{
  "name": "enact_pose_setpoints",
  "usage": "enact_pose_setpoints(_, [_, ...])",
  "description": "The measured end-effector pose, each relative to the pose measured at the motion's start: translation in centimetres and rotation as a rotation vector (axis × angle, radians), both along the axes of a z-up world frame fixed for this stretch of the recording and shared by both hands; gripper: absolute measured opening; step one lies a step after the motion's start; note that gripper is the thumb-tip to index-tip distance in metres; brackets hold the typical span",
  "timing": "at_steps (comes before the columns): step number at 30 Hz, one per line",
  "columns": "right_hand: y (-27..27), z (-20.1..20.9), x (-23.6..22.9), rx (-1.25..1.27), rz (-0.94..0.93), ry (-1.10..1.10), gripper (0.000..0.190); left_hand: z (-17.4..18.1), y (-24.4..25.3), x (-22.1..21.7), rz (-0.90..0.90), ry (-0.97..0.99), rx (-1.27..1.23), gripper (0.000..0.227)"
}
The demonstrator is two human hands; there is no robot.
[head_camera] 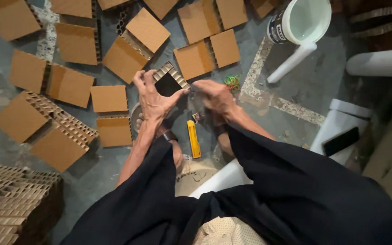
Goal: The person applies glue to the edges of small cardboard pieces using a white tube and joins them together. They then secure the glued cardboard structures with rubber bands, repeating the process to build a larger assembly.
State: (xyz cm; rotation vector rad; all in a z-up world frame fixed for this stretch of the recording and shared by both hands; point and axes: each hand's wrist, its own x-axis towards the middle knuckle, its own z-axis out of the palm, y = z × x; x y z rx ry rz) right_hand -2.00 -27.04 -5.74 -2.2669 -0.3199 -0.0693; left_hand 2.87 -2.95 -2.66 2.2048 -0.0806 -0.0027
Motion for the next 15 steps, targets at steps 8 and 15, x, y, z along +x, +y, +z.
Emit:
enact_pose_setpoints(8, [-10.1, -2.3, -3.2, -0.071, -0.506, 0.117, 0.019, -0.9, 0.3, -0.3, -0.019, 0.038, 0.012, 0.096])
enact_pose_setpoints(15, [-11.0, -3.0, -2.9, -0.186, -0.265, 0.096, 0.018, -0.3, 0.1, -0.4, 0.002, 0.076, 0.037, 0.096])
